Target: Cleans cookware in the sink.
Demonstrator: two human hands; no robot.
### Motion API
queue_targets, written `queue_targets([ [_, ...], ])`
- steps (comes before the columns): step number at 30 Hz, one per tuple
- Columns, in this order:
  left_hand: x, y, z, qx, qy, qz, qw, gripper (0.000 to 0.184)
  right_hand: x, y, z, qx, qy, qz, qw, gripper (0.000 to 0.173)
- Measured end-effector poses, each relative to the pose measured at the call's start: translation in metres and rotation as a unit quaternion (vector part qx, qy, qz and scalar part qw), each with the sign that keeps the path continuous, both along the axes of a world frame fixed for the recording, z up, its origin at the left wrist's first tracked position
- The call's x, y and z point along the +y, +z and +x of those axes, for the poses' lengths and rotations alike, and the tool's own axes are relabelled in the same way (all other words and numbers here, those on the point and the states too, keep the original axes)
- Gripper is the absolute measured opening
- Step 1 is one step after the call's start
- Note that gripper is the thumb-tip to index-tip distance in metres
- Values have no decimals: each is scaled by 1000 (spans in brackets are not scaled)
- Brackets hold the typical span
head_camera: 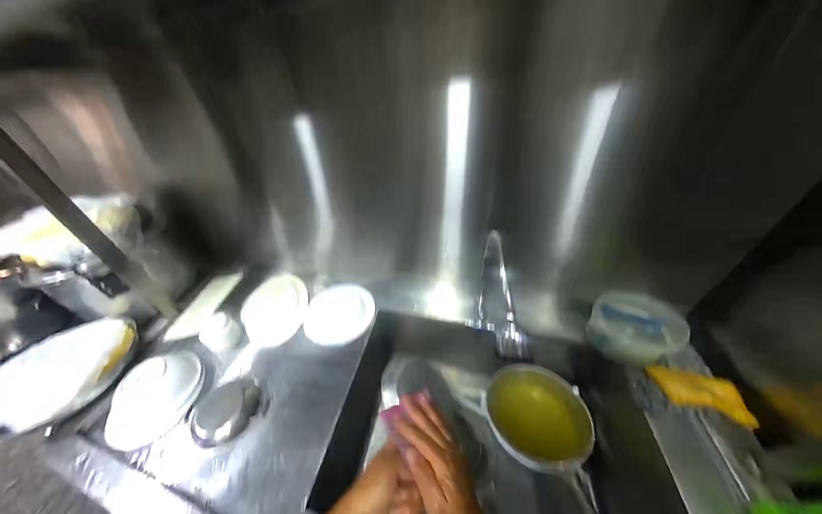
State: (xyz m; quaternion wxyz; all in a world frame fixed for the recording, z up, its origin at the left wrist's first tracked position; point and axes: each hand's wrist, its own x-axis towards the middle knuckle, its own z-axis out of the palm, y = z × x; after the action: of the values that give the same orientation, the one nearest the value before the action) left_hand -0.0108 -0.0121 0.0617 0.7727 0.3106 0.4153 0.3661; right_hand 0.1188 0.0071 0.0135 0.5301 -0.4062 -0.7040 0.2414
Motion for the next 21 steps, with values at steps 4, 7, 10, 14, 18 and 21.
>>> queue_targets([
  [4,-7,-4,-11,-33,-95,-46,994,26,11,2,10,-123,17,63,990,43],
  [7,-17,-9,-3,-62,-144,-74,985,19,40,2,39,-149,-103,-31,983,43],
  [10,-25,-16,4,-68,-127,-100,984,17,42,8,61,-81,-161,-269,946,39],
  [14,-14,-27,22,-38,-159,-78,983,29,57,23,117,-177,-350,-198,898,30],
  [18,11,-23,33,-33,-201,-79,976,21,125,51,224,-233,-477,-95,842,41],
  [21,28,-21,37,-12,-234,-85,968,13,151,68,244,-248,-453,-84,852,44],
])
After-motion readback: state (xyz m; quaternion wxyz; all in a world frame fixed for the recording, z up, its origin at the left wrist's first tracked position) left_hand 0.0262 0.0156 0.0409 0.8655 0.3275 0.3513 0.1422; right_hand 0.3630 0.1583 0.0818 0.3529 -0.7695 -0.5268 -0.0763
